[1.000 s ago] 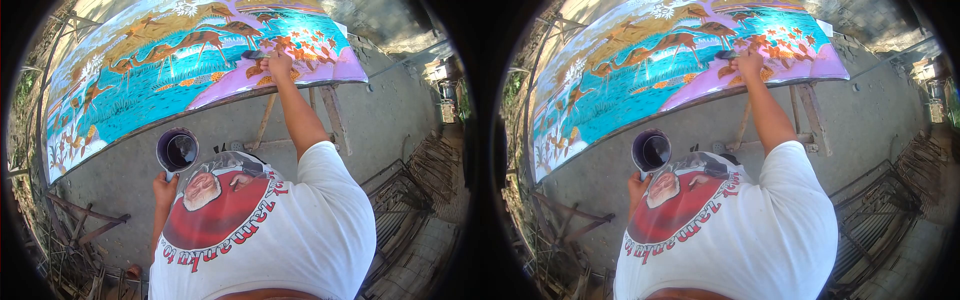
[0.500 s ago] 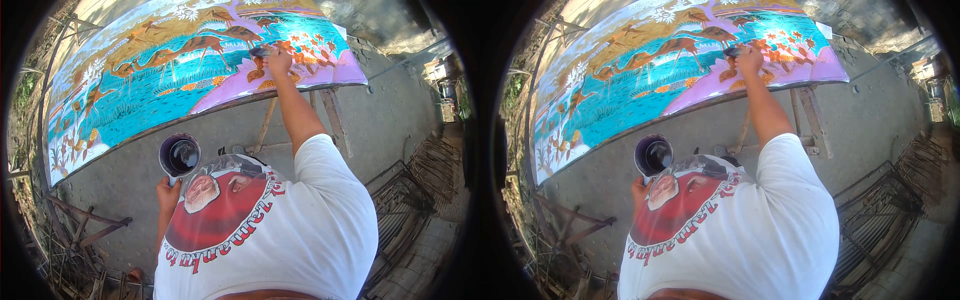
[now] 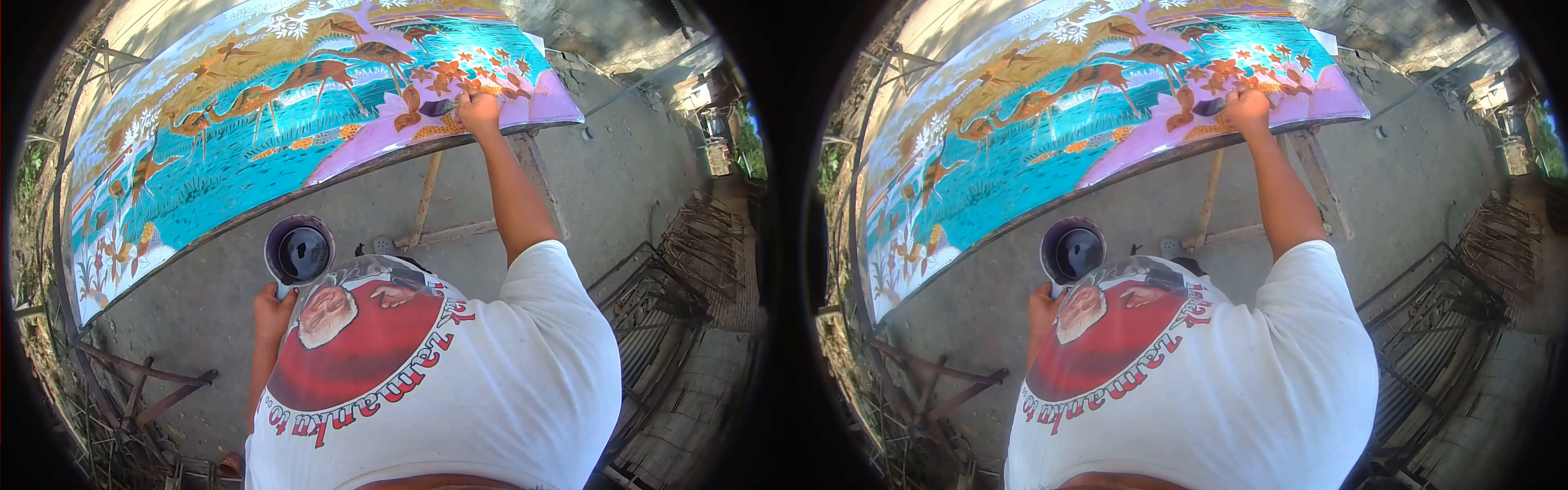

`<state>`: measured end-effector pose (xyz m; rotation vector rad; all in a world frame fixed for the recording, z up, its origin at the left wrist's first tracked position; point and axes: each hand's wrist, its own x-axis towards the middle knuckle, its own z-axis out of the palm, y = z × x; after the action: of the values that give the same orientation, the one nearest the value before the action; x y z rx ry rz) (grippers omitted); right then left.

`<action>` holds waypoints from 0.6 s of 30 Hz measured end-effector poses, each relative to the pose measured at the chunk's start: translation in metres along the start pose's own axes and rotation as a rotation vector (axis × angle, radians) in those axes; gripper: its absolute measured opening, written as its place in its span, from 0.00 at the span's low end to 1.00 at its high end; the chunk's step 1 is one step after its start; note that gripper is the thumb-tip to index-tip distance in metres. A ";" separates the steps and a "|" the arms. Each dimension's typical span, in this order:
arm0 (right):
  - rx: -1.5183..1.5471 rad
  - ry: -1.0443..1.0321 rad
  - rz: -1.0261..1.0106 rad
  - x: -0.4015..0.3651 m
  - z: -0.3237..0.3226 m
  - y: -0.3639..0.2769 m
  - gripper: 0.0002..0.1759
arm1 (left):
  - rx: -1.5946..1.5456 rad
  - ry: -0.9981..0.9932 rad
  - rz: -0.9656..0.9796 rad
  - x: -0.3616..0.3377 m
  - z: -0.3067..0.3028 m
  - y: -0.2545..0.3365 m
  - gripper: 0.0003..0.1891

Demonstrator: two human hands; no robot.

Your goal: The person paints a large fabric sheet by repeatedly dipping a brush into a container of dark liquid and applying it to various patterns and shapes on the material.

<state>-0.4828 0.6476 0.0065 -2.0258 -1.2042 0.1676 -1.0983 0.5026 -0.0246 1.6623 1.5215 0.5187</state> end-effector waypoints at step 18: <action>0.181 -0.681 -0.505 -0.250 0.023 -0.164 0.12 | 0.044 -0.236 0.225 0.046 0.018 0.050 0.15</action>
<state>-0.7448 0.5046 0.0357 -1.4776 -1.9931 0.7257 -1.0446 0.5443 -0.0060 1.8695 1.1913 0.3917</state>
